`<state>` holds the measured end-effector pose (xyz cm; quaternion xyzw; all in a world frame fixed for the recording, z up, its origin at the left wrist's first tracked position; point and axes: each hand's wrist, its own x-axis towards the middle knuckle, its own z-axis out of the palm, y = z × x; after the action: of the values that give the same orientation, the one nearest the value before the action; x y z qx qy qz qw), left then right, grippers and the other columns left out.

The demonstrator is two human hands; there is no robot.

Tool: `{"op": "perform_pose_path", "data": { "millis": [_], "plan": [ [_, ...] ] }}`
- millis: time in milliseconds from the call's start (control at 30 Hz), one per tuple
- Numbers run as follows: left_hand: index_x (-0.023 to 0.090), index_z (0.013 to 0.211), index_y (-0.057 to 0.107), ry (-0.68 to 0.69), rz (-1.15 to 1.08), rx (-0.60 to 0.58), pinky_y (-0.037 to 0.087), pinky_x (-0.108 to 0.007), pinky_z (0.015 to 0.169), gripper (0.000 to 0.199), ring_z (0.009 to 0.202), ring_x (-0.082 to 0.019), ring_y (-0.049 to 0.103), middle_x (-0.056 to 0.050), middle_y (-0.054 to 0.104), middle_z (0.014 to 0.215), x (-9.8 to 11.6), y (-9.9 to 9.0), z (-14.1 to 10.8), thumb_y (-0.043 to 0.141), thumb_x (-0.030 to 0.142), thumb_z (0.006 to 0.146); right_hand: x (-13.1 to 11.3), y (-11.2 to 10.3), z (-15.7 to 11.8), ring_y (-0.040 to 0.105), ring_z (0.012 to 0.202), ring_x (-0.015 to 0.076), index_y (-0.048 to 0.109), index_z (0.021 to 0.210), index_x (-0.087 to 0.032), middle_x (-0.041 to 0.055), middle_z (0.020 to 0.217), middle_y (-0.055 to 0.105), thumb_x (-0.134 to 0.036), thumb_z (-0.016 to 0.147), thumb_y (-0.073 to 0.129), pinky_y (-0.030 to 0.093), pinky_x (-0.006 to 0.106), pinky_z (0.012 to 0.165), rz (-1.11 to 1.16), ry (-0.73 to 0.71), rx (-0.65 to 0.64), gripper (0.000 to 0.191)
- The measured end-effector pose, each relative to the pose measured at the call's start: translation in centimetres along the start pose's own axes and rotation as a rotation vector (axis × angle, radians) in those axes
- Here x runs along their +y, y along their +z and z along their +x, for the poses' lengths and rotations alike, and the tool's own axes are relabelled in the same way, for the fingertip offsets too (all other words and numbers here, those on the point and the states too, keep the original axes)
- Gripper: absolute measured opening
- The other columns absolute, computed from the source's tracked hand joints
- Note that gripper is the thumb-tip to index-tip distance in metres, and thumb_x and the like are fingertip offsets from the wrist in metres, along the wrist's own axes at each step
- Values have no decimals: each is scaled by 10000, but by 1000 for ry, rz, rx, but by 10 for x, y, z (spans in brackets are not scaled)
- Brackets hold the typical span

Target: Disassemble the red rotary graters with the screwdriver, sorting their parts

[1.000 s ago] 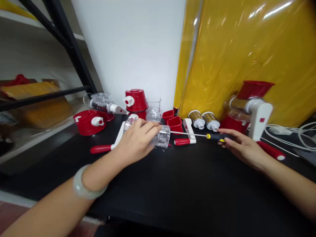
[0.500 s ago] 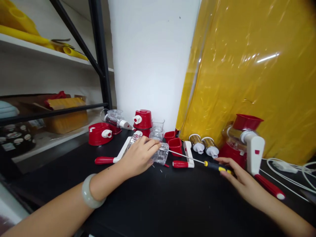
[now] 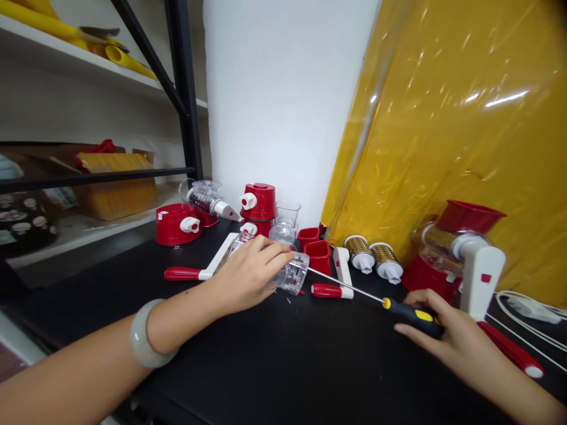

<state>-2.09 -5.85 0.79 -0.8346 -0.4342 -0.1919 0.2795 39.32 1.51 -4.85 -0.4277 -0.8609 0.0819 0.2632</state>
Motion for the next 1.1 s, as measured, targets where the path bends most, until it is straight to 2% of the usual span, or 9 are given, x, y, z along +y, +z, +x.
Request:
{"op": "perform_pose_path", "data": {
  "millis": [167, 233, 367, 467, 600, 667, 833, 1000, 1100],
  "plan": [
    [150, 1294, 542, -12, -9, 9, 461, -421, 887, 531, 1011, -269, 499, -80, 635, 1304, -3, 1, 1, 711, 152, 790, -10, -6, 2, 591, 1101, 125, 587, 1228, -251, 24, 1188, 592, -525, 1048, 404, 499, 188, 941, 47, -24, -48, 376],
    [149, 1296, 539, -17, -6, 20, 457, -423, 895, 529, 1024, -271, 497, -80, 636, 1300, -5, 2, 1, 710, 157, 795, -14, -6, 5, 593, 1068, 111, 606, 1187, -250, 22, 1145, 595, -491, 1046, 433, 503, 166, 901, 44, -89, -33, 328],
    [163, 1287, 546, -13, -10, 27, 455, -414, 896, 512, 1013, -264, 490, -68, 644, 1275, -5, 2, 0, 700, 153, 798, -14, -2, 8, 595, 953, 113, 597, 1064, -210, 31, 1033, 589, -456, 970, 596, 510, 173, 820, -2, -209, 136, 263],
    [160, 1288, 547, -2, -15, 31, 453, -411, 902, 512, 1019, -263, 487, -70, 645, 1269, -4, 1, 0, 700, 161, 799, -8, 2, 7, 607, 968, 125, 586, 1086, -210, 34, 1069, 600, -462, 929, 652, 528, 189, 820, -23, -214, 206, 305],
    [164, 1301, 540, -12, -9, 28, 453, -412, 898, 510, 1011, -261, 487, -70, 638, 1286, -5, 3, 0, 690, 173, 814, -7, 2, 4, 636, 1086, 154, 593, 1277, -243, 32, 1224, 618, -542, 944, 612, 550, 230, 944, 20, -126, 103, 449],
    [167, 1294, 544, -15, -3, 29, 453, -413, 894, 501, 1003, -261, 488, -71, 638, 1286, -6, 4, 0, 685, 169, 814, -12, -1, 4, 645, 1087, 160, 656, 1227, -243, 32, 1201, 638, -552, 974, 552, 544, 235, 972, 52, -102, 17, 412],
    [172, 1296, 544, -5, -6, 22, 454, -412, 888, 505, 1007, -268, 485, -72, 637, 1289, -5, 4, 0, 694, 178, 814, -18, -2, 5, 664, 926, 137, 670, 1086, -204, 42, 1060, 657, -567, 933, 600, 566, 172, 797, 126, -32, -36, 400],
    [162, 1303, 538, 13, -21, 14, 455, -403, 884, 528, 1025, -267, 487, -80, 640, 1286, -3, 4, -1, 716, 193, 807, -12, 2, 5, 628, 868, 128, 636, 1007, -188, 42, 971, 629, -525, 906, 642, 545, 182, 755, 59, -91, 88, 352],
    [163, 1303, 537, -3, -17, 22, 459, -407, 883, 531, 1018, -265, 488, -85, 640, 1284, -4, 3, 0, 708, 177, 800, -14, -2, 6, 628, 882, 129, 656, 1116, -224, 32, 996, 626, -553, 855, 699, 554, 193, 787, 25, -130, 161, 422]
  ]
}}
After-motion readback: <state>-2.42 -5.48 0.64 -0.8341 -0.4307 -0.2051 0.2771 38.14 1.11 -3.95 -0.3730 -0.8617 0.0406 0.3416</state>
